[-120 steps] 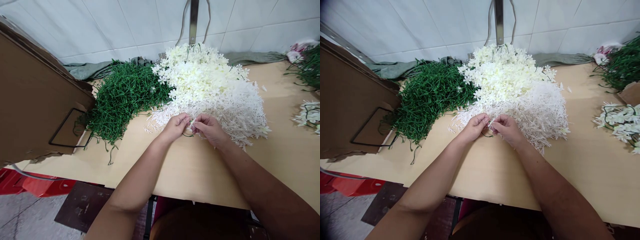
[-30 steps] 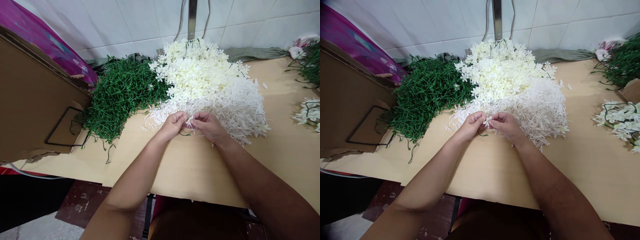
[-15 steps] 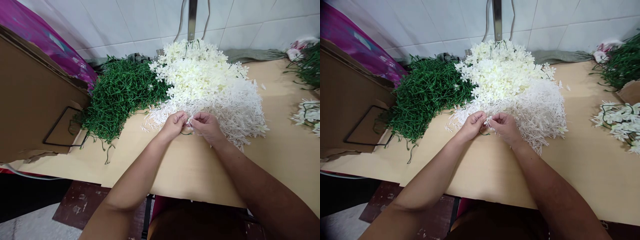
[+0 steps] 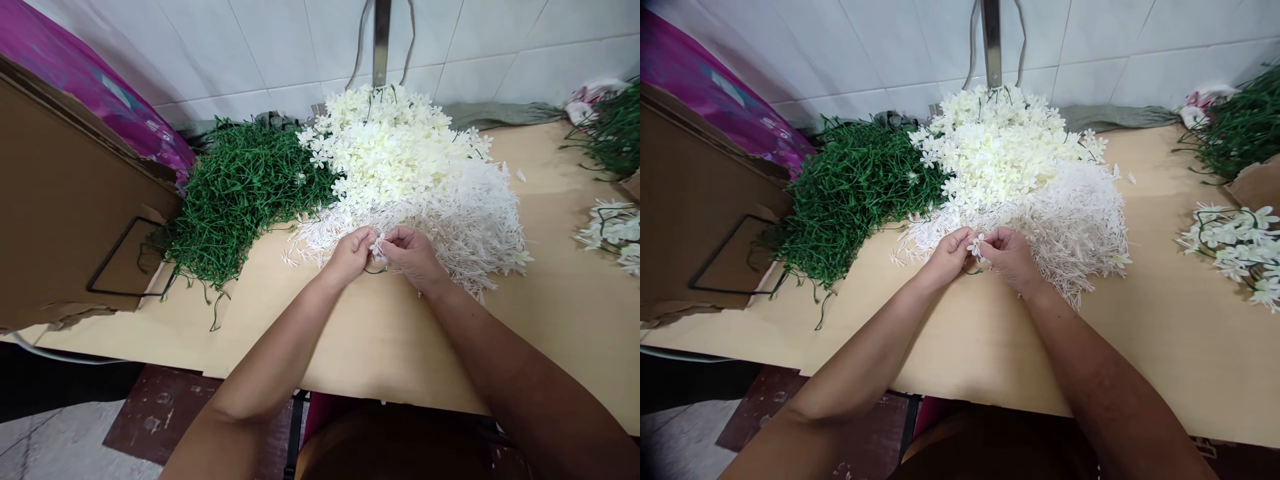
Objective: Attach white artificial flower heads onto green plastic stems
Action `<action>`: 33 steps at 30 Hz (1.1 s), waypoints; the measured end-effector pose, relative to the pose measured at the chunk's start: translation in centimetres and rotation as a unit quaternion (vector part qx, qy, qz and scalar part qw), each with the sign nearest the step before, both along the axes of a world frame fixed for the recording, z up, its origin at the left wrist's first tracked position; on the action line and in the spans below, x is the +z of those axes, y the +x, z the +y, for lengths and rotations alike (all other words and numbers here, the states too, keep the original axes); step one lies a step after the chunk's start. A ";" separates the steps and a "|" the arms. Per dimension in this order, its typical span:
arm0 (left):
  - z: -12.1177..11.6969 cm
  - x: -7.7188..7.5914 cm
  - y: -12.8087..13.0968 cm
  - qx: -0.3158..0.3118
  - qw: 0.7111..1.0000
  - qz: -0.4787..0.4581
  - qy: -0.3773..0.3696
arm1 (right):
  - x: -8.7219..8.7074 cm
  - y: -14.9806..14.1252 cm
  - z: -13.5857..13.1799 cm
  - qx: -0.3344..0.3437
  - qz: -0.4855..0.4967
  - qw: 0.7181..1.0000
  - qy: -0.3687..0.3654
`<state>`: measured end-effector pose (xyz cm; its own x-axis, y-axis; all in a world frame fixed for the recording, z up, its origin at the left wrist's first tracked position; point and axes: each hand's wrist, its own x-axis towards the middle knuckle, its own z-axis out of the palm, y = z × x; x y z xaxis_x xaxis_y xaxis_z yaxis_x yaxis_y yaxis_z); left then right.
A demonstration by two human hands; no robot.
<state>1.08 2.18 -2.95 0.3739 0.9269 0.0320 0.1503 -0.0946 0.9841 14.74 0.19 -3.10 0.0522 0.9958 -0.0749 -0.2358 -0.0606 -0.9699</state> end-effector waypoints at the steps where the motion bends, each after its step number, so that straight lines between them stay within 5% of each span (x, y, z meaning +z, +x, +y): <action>1: 0.0 0.0 -0.1 -0.002 1.000 -0.005 -0.008 | 0.1 0.0 0.0 0.001 0.002 1.000 -0.003; 8: -0.2 1.1 -1.0 -0.051 0.996 -0.005 -0.069 | 0.7 0.6 0.2 0.060 0.070 0.995 -0.031; 16: -0.4 1.6 -1.0 -0.055 0.998 0.009 -0.025 | 0.2 1.2 0.5 0.118 0.084 0.989 -0.026; 33: 0.0 0.7 -0.4 -0.061 0.997 0.051 0.023 | 0.2 0.9 0.2 0.079 0.023 0.997 -0.010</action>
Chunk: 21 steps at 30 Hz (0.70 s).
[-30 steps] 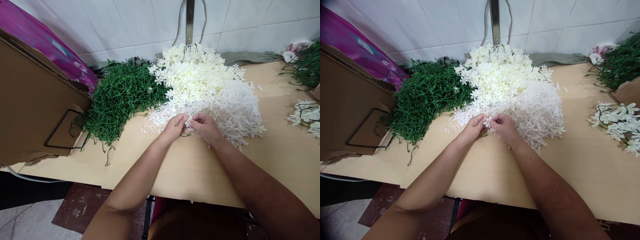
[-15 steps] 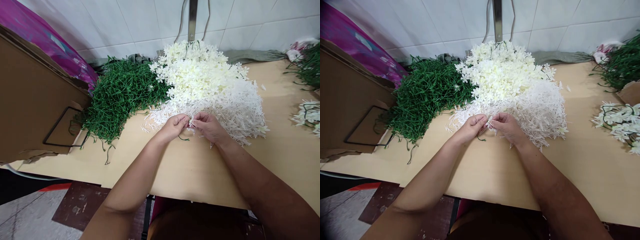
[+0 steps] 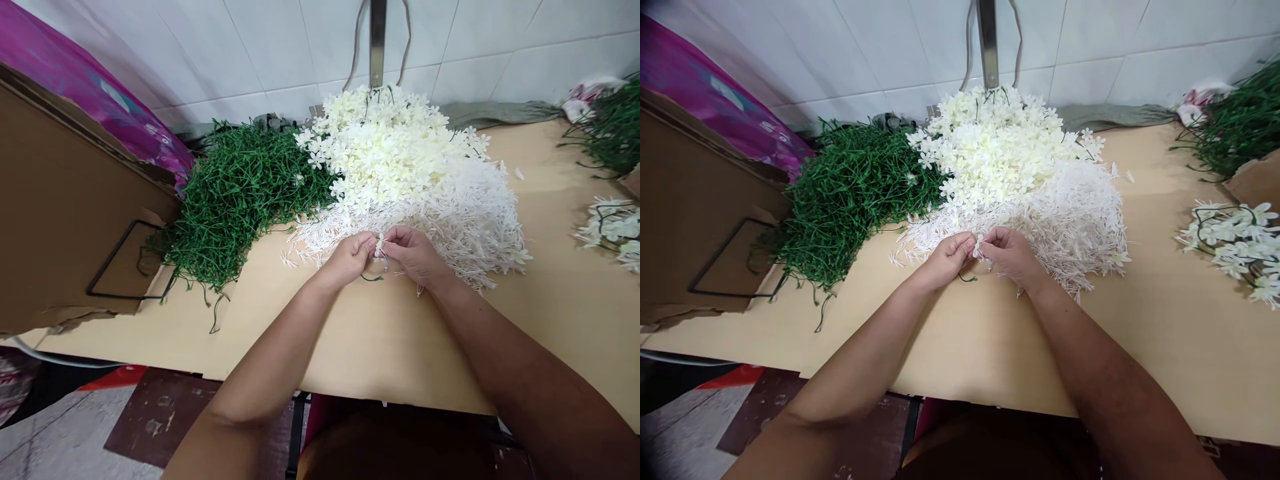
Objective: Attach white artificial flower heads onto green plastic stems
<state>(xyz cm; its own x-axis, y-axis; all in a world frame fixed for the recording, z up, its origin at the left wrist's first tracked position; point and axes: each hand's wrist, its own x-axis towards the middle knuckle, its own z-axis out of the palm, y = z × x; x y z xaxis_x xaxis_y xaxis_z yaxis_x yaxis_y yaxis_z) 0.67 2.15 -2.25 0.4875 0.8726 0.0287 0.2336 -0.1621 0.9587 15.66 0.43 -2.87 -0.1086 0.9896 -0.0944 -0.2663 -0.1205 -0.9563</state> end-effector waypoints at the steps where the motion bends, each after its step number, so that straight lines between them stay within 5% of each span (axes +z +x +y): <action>1: 0.0 0.2 0.0 0.005 1.000 -0.003 -0.006 | 0.1 0.0 0.0 0.003 -0.002 1.000 0.007; 5: -0.1 1.0 -0.5 0.002 0.998 -0.028 -0.048 | 0.9 0.3 0.0 0.009 -0.013 0.999 0.050; 15: 0.7 2.6 -3.2 0.017 0.983 -0.102 -0.153 | 2.5 3.0 -0.2 -0.139 0.014 0.983 0.119; 21: 0.1 2.6 -3.0 -0.124 0.949 -0.098 -0.274 | 3.1 1.6 -1.4 -0.116 -0.077 0.975 0.171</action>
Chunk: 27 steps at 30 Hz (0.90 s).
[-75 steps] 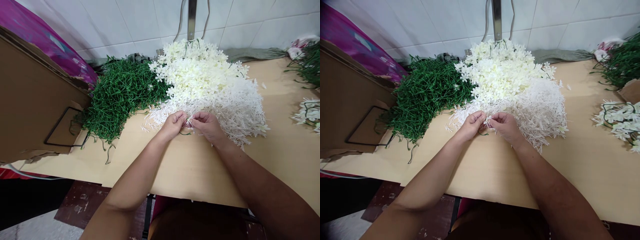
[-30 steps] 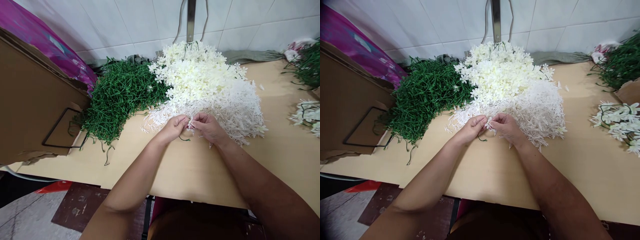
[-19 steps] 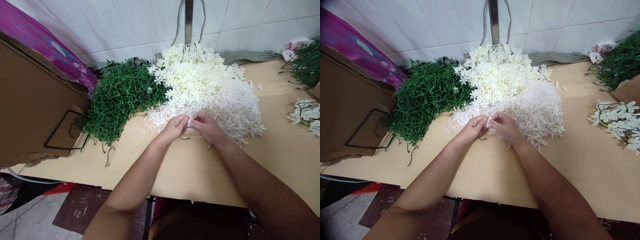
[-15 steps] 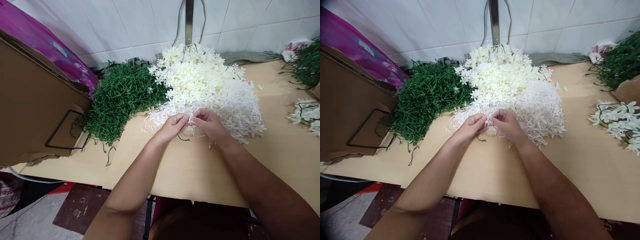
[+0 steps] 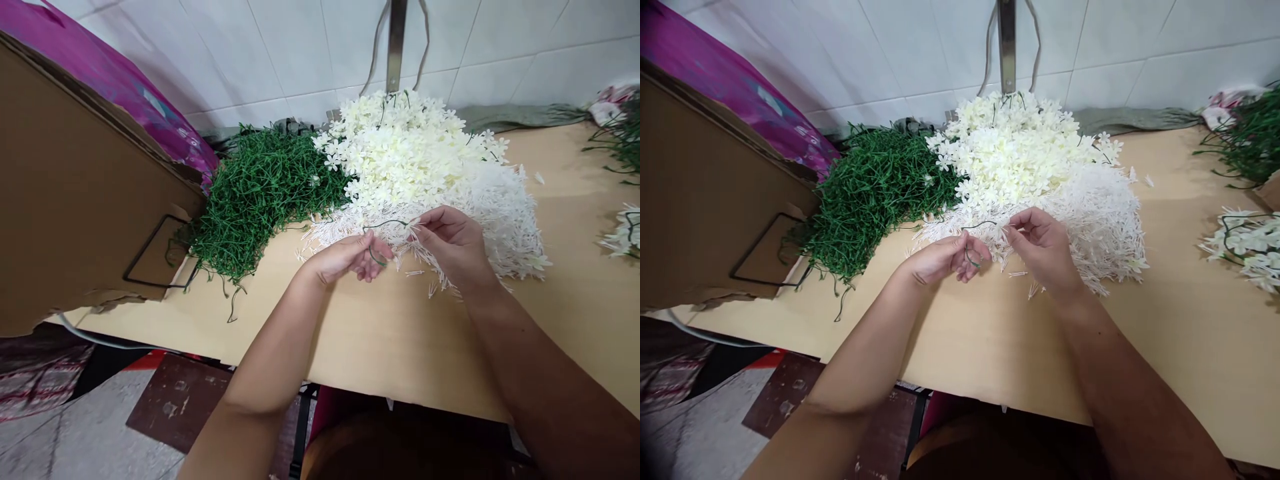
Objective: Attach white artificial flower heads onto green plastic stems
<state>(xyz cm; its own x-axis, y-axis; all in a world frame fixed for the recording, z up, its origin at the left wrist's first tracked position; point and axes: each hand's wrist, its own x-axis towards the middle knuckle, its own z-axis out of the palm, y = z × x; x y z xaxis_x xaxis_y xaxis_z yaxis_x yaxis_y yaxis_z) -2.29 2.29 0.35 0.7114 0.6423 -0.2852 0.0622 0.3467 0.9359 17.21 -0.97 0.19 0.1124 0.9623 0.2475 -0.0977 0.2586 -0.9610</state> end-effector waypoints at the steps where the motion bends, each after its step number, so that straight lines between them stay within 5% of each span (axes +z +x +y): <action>1: 0.0 0.0 0.0 -0.005 1.000 -0.016 -0.016 | 0.1 -0.1 -0.1 -0.004 -0.011 1.000 0.009; 9: 0.4 -0.3 -0.5 0.084 0.988 -0.121 -0.050 | 0.1 0.4 0.0 -0.018 -0.007 0.999 0.044; 15: 1.5 -0.1 -1.3 0.261 0.955 -0.127 -0.059 | 1.1 0.8 -0.8 0.117 -0.071 0.990 0.031; 20: 2.1 0.3 -2.3 0.361 0.924 -0.124 -0.002 | 1.3 0.8 -1.1 0.269 -0.212 0.940 0.010; 24: 2.2 0.4 -3.6 0.352 0.923 -0.135 0.073 | -0.7 1.0 -0.5 0.208 -0.415 0.883 0.067; 27: 1.8 0.6 -4.4 0.270 0.946 -0.138 0.117 | -2.1 1.1 -0.1 0.179 -0.531 0.820 0.118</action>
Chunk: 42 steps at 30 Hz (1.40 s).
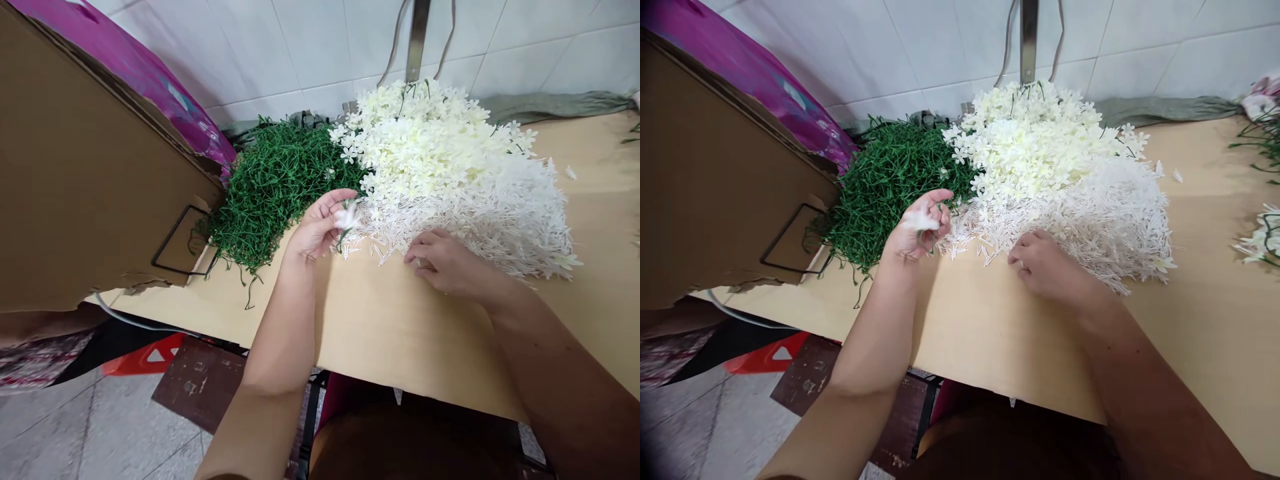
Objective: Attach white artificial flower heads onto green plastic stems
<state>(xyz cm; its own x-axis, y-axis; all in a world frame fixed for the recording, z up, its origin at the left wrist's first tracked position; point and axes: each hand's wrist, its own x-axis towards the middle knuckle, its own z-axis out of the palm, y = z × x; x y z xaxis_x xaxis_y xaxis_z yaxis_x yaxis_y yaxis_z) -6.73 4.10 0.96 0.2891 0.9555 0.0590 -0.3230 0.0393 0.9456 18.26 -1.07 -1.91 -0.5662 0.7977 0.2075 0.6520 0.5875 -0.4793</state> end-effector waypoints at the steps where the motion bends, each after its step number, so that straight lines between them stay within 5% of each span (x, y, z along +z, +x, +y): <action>1: -0.2 0.1 -0.1 -0.044 0.999 0.015 0.011 | -0.3 0.0 0.1 -0.001 -0.023 1.000 0.014; 6: -1.2 0.6 1.1 -0.295 0.934 0.200 -0.032 | -0.2 0.0 0.4 -0.026 -0.036 0.999 0.023; 10: -1.5 0.2 2.4 -0.360 0.880 0.305 -0.047 | 0.3 0.6 0.4 -0.059 -0.031 0.998 0.016; 16: -1.5 -0.4 3.1 -0.313 0.877 0.364 0.019 | 0.3 0.7 0.3 -0.085 -0.104 0.991 -0.008; 20: -1.8 -1.2 4.5 -0.139 0.901 0.403 0.086 | 0.4 0.4 0.4 -0.108 -0.127 0.986 -0.011; 23: -2.3 -1.9 6.1 -0.040 0.856 0.479 0.192 | 0.4 0.3 0.4 -0.118 -0.134 0.984 0.002; 26: -2.9 -2.3 7.4 -0.057 0.773 0.562 0.289 | 0.1 0.4 0.7 -0.142 -0.079 0.986 0.028; 28: -3.0 -2.4 7.8 -0.065 0.743 0.589 0.311 | 0.1 0.4 0.9 -0.159 -0.017 0.986 0.039; 36: -2.4 -2.4 7.2 -0.022 0.785 0.544 0.296 | 0.6 -0.2 0.7 -0.177 0.200 0.964 0.015; 42: -2.8 -2.5 8.1 -0.062 0.727 0.593 0.341 | 0.4 -0.4 0.9 -0.218 0.332 0.914 -0.079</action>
<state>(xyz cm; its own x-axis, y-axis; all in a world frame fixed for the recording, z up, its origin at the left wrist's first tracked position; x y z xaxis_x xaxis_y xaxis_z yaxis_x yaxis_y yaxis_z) 1.37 1.27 -1.52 0.6052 0.7826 0.1458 0.7003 -0.6105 0.3699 17.89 -0.15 -1.55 0.0223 0.9672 0.2531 0.3429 0.2304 -0.9107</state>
